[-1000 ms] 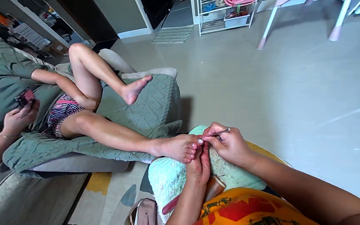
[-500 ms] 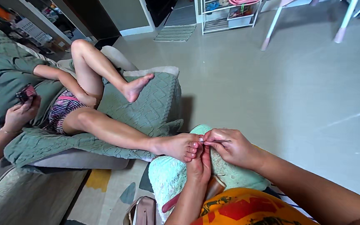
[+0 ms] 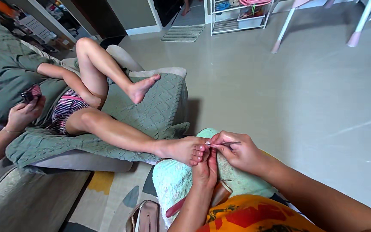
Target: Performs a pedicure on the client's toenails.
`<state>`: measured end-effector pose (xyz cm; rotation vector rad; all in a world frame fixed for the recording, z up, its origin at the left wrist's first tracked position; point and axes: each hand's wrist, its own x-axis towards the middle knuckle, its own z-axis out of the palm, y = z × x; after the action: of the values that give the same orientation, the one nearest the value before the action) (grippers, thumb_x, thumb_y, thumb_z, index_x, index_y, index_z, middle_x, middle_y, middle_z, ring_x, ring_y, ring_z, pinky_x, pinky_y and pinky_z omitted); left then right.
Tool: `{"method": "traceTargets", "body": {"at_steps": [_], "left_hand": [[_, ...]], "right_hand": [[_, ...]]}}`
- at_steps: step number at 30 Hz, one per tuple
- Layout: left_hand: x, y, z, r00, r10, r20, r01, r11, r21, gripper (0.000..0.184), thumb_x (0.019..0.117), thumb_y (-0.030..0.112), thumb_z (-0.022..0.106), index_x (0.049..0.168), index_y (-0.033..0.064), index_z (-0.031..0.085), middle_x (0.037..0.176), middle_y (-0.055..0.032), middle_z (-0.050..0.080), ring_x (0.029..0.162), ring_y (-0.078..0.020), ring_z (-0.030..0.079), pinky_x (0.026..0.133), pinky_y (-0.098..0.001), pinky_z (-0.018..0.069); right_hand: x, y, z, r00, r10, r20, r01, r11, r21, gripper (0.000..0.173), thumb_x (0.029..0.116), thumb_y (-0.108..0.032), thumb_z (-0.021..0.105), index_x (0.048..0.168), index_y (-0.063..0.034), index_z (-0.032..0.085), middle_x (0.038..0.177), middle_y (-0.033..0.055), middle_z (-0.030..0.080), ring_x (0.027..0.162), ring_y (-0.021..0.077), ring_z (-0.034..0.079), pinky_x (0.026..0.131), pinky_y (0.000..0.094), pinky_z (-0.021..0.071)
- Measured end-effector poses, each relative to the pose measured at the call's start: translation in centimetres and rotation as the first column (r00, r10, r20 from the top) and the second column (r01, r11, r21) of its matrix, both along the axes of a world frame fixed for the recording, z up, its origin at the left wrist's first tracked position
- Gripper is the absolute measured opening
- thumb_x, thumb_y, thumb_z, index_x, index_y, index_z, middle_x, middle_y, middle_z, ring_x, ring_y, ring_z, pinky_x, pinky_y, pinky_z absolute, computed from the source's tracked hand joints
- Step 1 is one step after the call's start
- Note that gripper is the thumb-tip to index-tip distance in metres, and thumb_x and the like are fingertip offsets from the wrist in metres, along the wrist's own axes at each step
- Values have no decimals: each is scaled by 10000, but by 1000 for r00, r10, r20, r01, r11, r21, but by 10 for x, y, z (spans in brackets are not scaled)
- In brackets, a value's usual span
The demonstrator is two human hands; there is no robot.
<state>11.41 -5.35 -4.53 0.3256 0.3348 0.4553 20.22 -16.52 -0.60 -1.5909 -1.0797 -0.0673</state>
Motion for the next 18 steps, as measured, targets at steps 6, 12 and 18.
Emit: {"method": "traceTargets", "body": {"at_steps": [6, 12, 18], "left_hand": [[2, 0, -1, 999, 7, -45, -8, 1000, -20, 186, 917, -157, 534, 873, -13, 644, 883, -140, 706, 873, -222, 722, 876, -329, 600], [1, 1, 0, 1000, 8, -21, -8, 1000, -20, 196, 929, -150, 509, 889, -9, 639, 888, -137, 701, 856, -218, 720, 837, -323, 609], [-4, -1, 4, 997, -1, -71, 0, 1000, -8, 220, 943, -135, 501, 905, 36, 633, 895, -99, 703, 866, -200, 709, 853, -339, 597]], "right_hand": [[7, 5, 1, 990, -70, -120, 68, 997, -22, 105, 974, -120, 627, 934, -50, 694, 926, 13, 738, 813, 28, 689, 745, 189, 583], [7, 14, 38, 711, 274, -648, -29, 932, 361, 107, 974, -11, 596, 997, -108, 557, 862, 53, 683, 693, 103, 638, 665, 246, 557], [11, 58, 17, 860, 120, -496, -18, 978, 206, 75, 1024, -101, 557, 1098, -89, 557, 873, -5, 631, 704, 68, 585, 652, 246, 517]]}}
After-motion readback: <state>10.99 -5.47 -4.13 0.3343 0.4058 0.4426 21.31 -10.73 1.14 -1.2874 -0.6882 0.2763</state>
